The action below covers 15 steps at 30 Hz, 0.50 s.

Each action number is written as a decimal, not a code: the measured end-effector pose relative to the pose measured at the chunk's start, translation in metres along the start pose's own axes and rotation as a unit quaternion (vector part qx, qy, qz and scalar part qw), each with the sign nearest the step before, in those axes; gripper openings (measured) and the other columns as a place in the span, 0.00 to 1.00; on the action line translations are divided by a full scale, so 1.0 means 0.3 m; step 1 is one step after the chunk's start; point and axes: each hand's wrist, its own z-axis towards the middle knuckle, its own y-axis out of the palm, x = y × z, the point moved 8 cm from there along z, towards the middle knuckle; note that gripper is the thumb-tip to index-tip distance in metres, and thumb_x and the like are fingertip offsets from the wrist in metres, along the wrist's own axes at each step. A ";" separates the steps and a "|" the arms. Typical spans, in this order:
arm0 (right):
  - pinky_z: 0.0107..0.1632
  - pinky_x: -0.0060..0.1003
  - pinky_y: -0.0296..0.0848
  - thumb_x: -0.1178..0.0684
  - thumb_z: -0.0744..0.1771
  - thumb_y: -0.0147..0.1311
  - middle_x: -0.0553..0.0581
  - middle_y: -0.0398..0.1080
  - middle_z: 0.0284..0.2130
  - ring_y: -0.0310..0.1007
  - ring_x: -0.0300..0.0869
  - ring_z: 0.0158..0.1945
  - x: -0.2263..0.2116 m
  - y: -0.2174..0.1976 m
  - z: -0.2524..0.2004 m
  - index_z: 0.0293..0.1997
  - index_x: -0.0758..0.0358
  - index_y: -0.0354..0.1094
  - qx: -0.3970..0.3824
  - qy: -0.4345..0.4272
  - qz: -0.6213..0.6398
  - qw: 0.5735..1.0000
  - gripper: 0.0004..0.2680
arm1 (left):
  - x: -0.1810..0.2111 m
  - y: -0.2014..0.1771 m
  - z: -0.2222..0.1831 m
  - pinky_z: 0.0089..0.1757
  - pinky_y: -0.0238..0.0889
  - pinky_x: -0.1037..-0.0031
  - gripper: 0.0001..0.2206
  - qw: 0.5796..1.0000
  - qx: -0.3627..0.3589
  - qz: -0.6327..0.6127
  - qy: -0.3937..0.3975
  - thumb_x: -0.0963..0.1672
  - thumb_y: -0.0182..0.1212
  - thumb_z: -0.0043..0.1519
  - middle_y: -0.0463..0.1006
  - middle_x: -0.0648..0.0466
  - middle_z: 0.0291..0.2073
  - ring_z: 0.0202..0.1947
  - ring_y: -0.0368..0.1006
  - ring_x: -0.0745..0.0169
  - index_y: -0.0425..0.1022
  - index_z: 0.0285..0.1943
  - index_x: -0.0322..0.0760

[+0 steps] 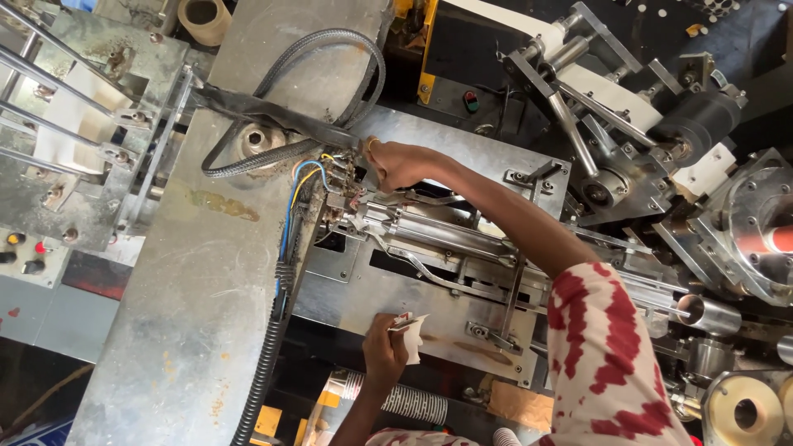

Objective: Operating and monitoring an automated paper cup manufacturing machine, including handling paper blanks and finished cups.

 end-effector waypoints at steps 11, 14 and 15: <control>0.36 0.31 0.78 0.66 0.61 0.62 0.59 0.66 0.39 0.74 0.44 0.38 0.183 -0.302 -0.104 0.39 0.70 0.62 0.242 -0.031 0.012 0.970 0.10 | -0.025 0.013 -0.017 0.35 0.71 0.63 0.04 1.000 0.007 0.004 -0.010 0.39 0.56 0.67 0.77 0.46 0.37 0.34 0.77 0.45 0.68 0.48 0.32; 0.39 0.31 0.77 0.67 0.62 0.58 0.59 0.69 0.41 0.75 0.43 0.40 0.252 -0.438 -0.215 0.38 0.63 0.67 0.291 0.056 0.048 0.954 0.07 | -0.019 0.007 -0.013 0.35 0.71 0.63 0.05 1.000 0.015 0.010 0.000 0.39 0.56 0.68 0.77 0.45 0.38 0.34 0.77 0.45 0.67 0.49 0.31; 0.40 0.31 0.77 0.65 0.63 0.57 0.60 0.73 0.40 0.76 0.43 0.40 0.304 -0.466 -0.250 0.42 0.59 0.66 0.284 0.131 0.054 0.948 0.09 | -0.016 0.003 -0.013 0.36 0.71 0.62 0.05 1.000 0.012 0.014 0.002 0.39 0.55 0.68 0.77 0.44 0.38 0.35 0.77 0.44 0.67 0.49 0.31</control>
